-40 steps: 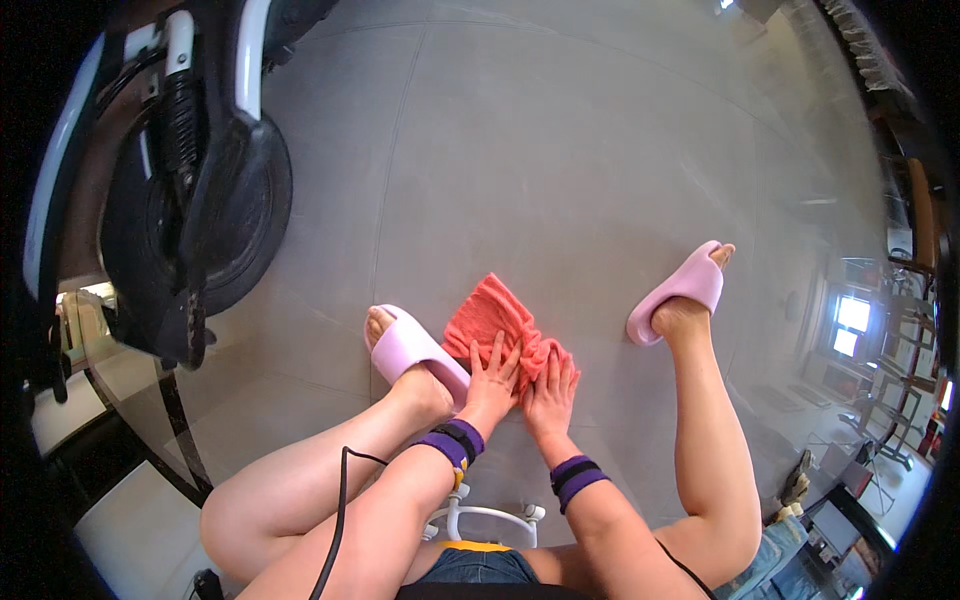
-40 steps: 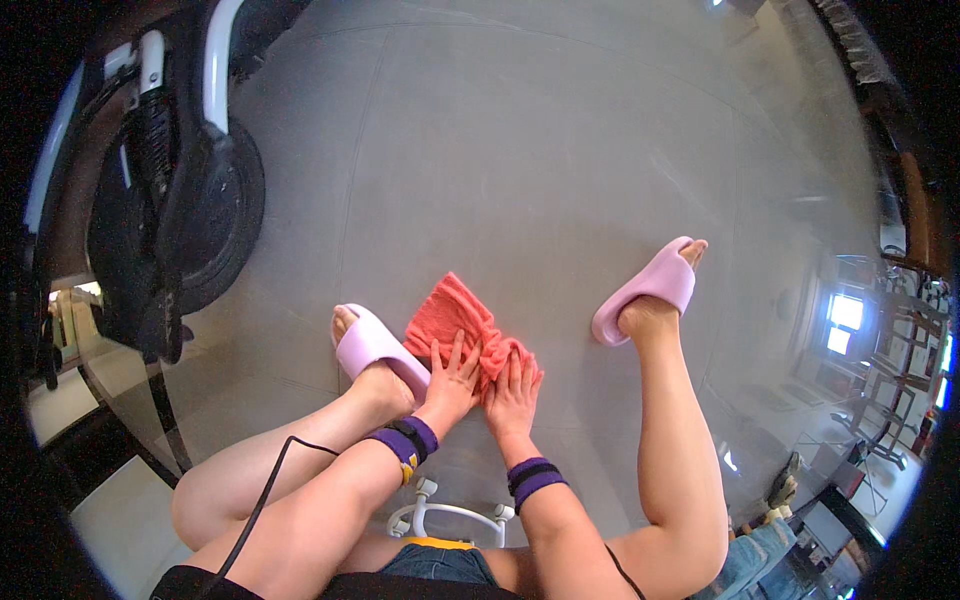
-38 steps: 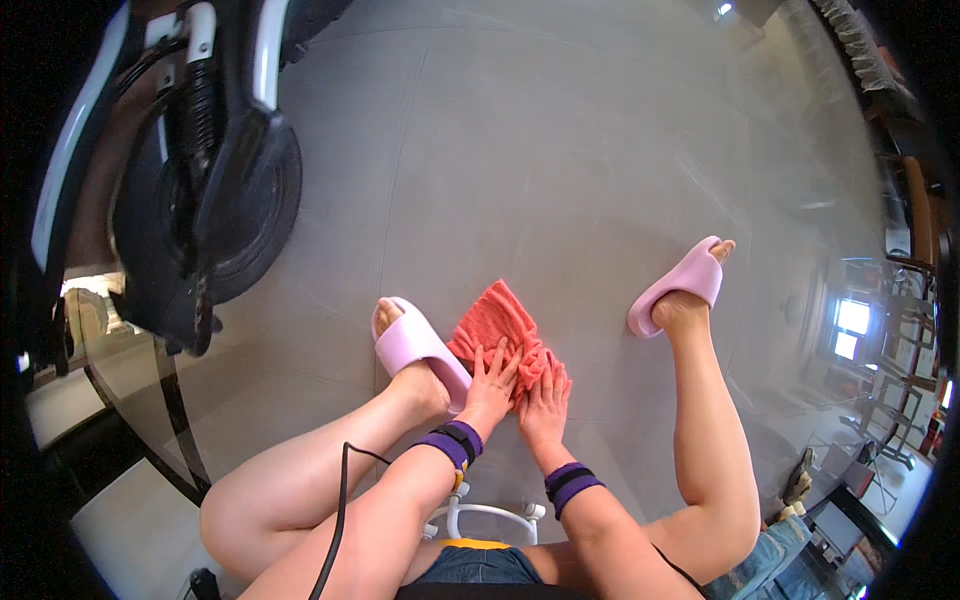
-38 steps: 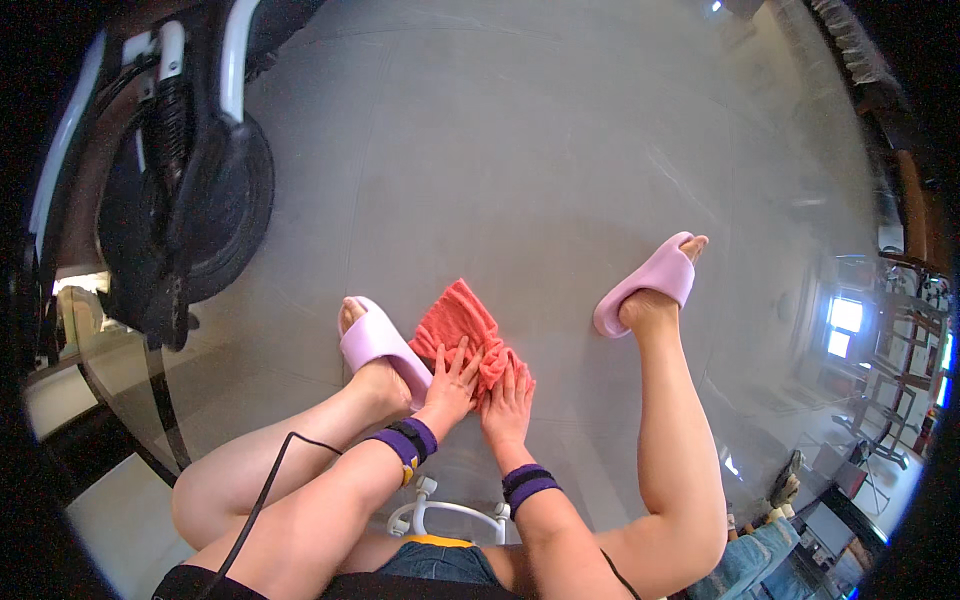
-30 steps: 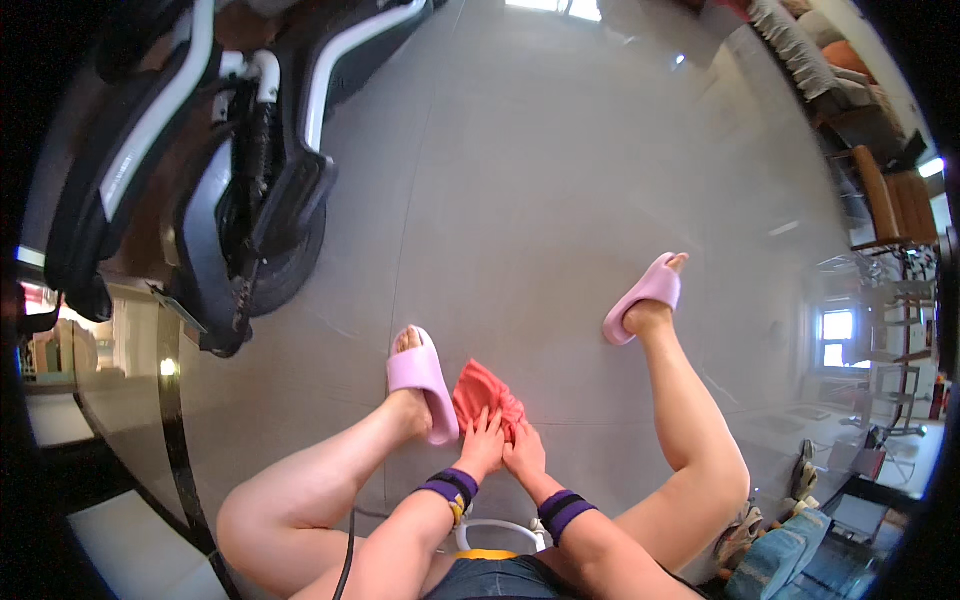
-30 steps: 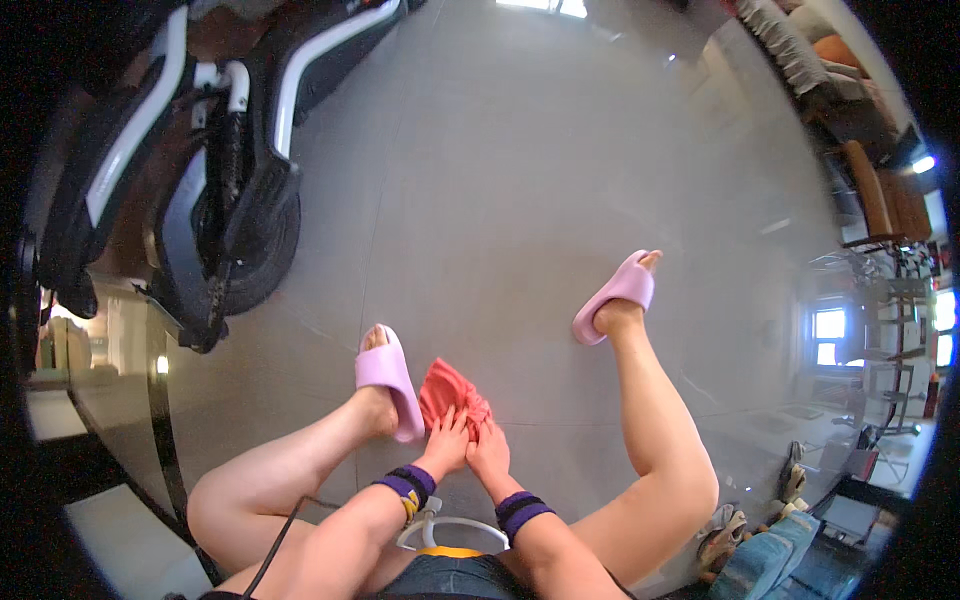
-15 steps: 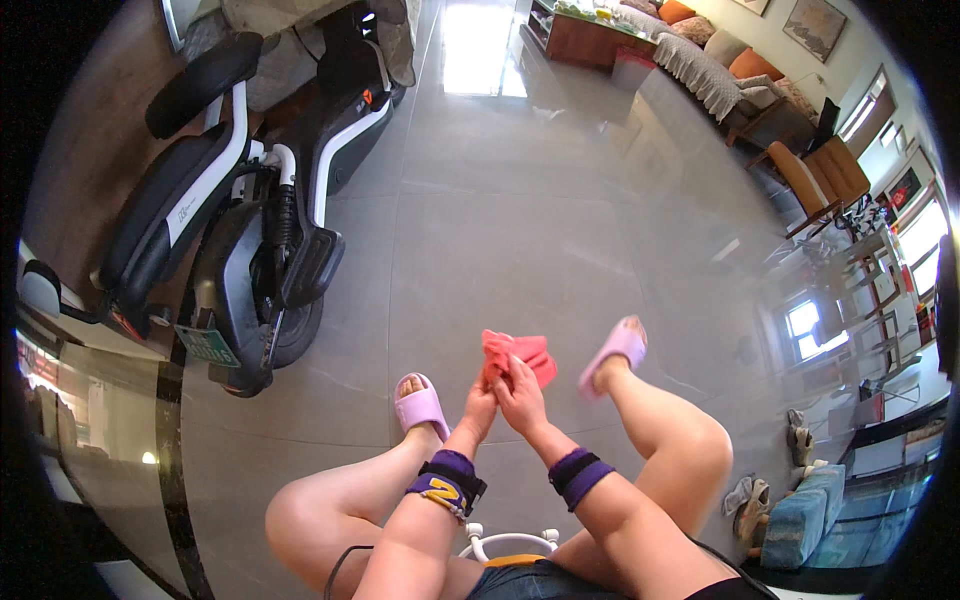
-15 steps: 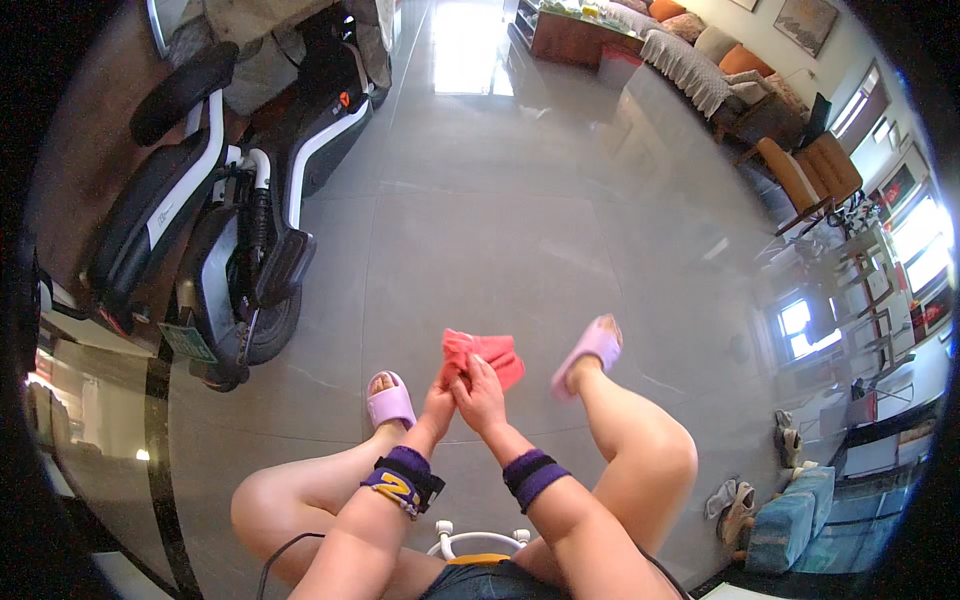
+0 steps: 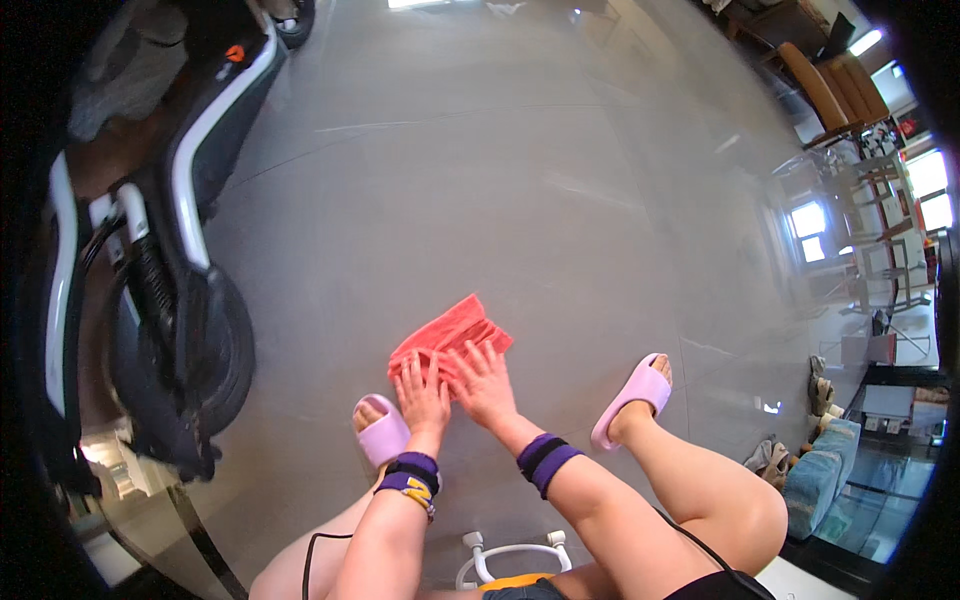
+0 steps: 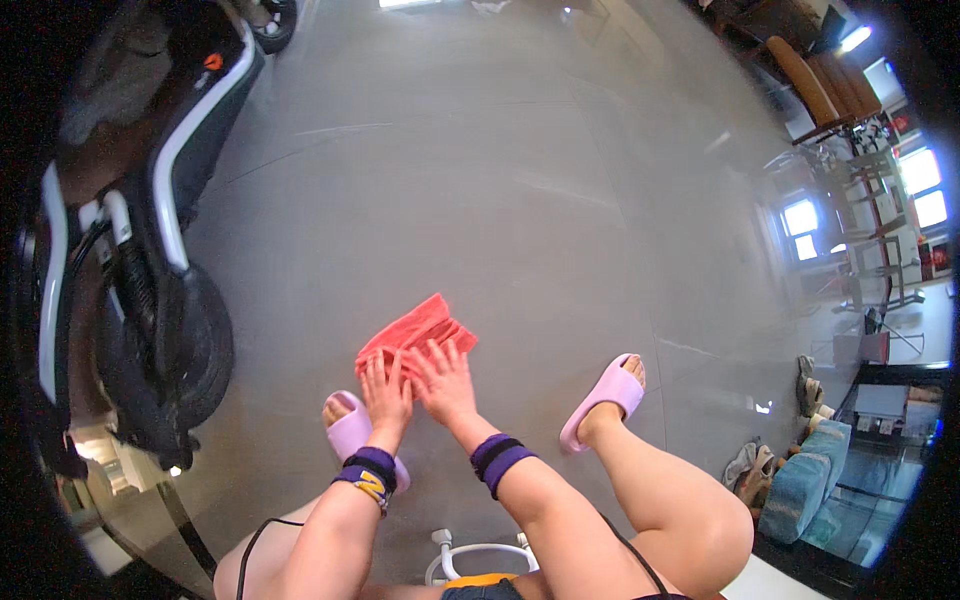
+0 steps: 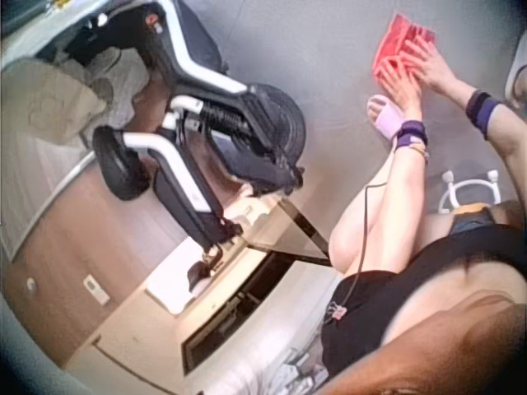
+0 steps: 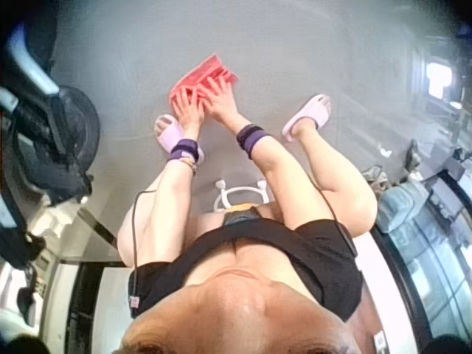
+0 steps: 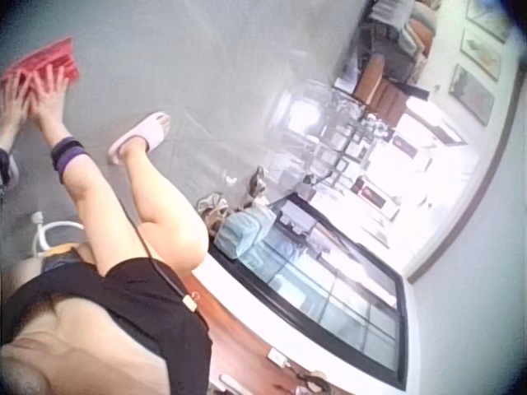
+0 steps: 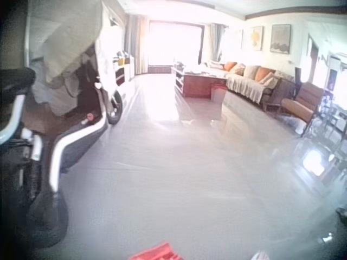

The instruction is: The person is wiping the tiled floor and the base of a parked electric motorcycle with a red cloth while sitting on a small stool.

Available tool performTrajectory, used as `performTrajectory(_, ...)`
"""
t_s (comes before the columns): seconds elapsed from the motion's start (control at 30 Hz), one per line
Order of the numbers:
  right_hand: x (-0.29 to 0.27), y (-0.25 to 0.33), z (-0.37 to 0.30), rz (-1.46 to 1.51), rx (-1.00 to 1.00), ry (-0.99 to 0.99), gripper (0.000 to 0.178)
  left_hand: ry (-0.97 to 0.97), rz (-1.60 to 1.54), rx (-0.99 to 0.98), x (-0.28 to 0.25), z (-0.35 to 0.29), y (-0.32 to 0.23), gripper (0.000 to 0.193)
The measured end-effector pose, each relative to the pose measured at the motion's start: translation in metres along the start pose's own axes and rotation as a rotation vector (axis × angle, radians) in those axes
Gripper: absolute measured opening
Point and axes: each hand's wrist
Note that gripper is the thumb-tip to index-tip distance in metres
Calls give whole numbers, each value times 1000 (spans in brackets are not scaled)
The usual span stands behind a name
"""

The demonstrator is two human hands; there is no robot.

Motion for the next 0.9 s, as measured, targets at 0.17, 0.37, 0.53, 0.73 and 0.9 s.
performTrajectory(0.17, 23, -13, 50, -32, -53, 221, 52, -27, 161, -45, 24, 11, -1, 65)
performTrajectory(0.37, 24, -18, 184, 87, -376, 262, 51, -2, 295, -240, 15, 104, 17, 72)
performTrajectory(0.53, 1, -49, 308, 42, -414, 222, 54, -113, 115, -380, 28, 222, 12, 79)
performTrajectory(0.73, -76, -128, 414, -233, -310, -35, 52, -59, 81, -110, 6, 391, -47, 77)
performTrajectory(0.9, -161, -223, 383, -359, 16, -158, 56, 55, 189, 179, -11, 442, -166, 78)
Point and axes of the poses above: each hand's wrist, its own z-axis towards the middle knuckle, its own x-axis out of the palm, y = z × x, and after that the axes turned 14 degrees about z, right-handed
